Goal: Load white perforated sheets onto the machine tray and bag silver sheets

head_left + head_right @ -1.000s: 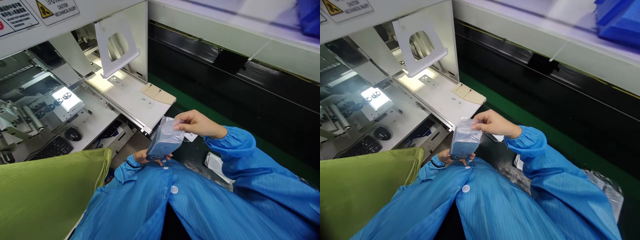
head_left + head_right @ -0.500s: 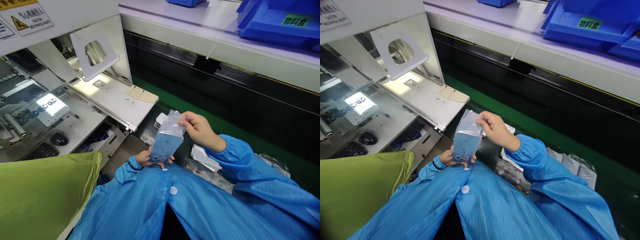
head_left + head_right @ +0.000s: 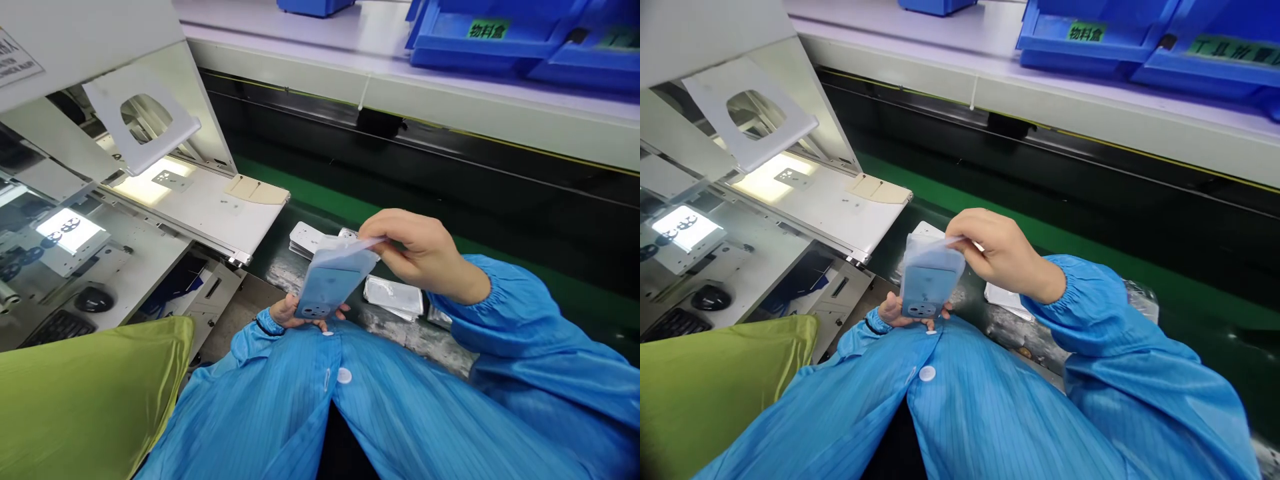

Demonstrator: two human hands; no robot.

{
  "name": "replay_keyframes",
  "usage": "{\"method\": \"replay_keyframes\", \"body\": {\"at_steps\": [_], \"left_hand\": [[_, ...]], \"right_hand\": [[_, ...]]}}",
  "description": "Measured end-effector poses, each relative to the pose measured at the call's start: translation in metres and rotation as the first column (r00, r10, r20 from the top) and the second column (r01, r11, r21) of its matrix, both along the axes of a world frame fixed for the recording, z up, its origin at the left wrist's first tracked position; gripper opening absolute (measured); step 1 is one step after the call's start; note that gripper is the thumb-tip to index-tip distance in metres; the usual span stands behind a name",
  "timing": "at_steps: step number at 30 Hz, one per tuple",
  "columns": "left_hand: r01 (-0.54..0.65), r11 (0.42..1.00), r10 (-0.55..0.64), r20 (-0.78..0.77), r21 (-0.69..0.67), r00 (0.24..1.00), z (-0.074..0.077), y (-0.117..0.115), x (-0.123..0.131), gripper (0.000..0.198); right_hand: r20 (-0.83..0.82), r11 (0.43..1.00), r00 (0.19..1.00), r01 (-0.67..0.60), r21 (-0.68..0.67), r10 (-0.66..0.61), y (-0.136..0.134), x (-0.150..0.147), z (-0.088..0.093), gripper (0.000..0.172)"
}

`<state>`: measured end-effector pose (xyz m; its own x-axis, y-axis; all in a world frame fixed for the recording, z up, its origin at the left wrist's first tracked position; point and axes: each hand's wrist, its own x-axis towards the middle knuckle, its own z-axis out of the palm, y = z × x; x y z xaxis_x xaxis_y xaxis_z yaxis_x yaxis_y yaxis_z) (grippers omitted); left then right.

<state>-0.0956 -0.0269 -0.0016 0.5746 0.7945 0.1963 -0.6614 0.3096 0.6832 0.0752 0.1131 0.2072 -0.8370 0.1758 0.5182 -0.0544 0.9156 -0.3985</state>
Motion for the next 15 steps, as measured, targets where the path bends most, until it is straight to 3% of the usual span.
{"method": "replay_keyframes", "body": {"at_steps": [7,9,12,15], "left_hand": [[0.037,0.999,-0.037,-0.023,0.013,0.999,0.005,0.009,0.005,0.112],[0.040,0.999,-0.040,-0.042,0.001,0.998,0.008,0.012,0.006,0.107],[0.050,0.999,-0.051,-0.059,-0.014,0.997,0.012,0.015,0.008,0.096],[0.071,0.997,-0.073,-0.059,-0.042,0.996,0.012,0.017,0.010,0.089]], "right_hand": [[-0.031,0.997,0.997,0.076,-0.008,-0.076,-0.010,0.020,0.029,0.013],[-0.043,0.984,0.985,0.165,-0.064,-0.168,-0.009,0.023,0.033,0.013],[-0.071,0.909,0.930,0.334,-0.250,-0.362,0.000,0.025,0.032,0.003],[-0.241,0.800,0.830,0.342,-0.493,-0.504,0.019,0.029,0.028,0.016]]}}
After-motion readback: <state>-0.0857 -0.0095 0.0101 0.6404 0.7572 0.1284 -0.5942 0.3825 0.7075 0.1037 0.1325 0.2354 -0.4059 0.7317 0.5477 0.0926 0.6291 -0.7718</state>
